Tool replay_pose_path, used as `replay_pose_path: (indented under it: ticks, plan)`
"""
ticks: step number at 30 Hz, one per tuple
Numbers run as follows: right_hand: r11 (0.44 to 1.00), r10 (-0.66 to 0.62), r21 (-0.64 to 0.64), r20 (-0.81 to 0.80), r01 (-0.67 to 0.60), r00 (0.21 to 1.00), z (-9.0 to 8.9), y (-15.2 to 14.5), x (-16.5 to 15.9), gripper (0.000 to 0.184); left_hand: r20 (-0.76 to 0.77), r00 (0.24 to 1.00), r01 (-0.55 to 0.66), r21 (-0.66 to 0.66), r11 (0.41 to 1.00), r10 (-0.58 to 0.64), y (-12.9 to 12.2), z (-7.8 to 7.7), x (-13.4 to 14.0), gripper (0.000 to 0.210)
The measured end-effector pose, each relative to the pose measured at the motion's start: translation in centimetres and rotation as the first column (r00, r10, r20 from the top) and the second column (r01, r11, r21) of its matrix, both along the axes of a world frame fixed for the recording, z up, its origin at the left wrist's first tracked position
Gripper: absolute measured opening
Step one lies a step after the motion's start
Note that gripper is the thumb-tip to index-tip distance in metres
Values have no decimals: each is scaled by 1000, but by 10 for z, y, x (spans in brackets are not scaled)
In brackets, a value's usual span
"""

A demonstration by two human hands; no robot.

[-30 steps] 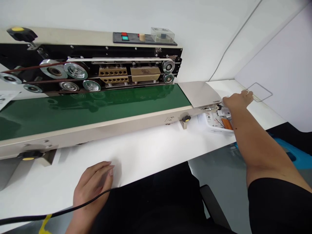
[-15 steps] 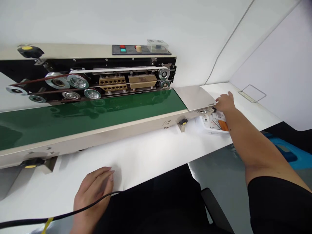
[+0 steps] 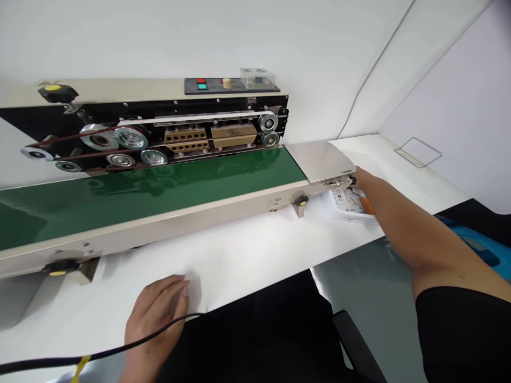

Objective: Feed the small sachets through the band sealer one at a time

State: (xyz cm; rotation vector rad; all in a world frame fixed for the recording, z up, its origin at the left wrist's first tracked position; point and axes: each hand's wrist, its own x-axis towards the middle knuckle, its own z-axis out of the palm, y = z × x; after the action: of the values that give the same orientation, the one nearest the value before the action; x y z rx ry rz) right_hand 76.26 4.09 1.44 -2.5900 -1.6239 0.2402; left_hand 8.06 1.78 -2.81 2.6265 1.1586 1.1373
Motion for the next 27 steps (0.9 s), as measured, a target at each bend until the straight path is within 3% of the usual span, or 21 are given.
replay_pose_path:
  ticks: [8, 15, 20, 27]
  plan:
    - [965, -247, -77, 55, 251, 967, 3, 10, -12, 73, -8, 1000, 21, 0, 1000, -21, -1, 0, -1, 16]
    - [955, -288, -49, 92, 293, 953, 20, 11, -21, 61, -12, 1000, 4, -8, 1000, -4, -3, -1, -3, 16]
    - [962, -272, 65, 126, 266, 954, 34, 0, -15, 62, -11, 1000, 7, 8, 1000, -7, -2, -1, -2, 17]
    - [847, -435, 319, -45, 425, 899, 31, -12, 10, 45, -31, 999, 14, 6, 1000, -14, 0, -1, -1, 16]
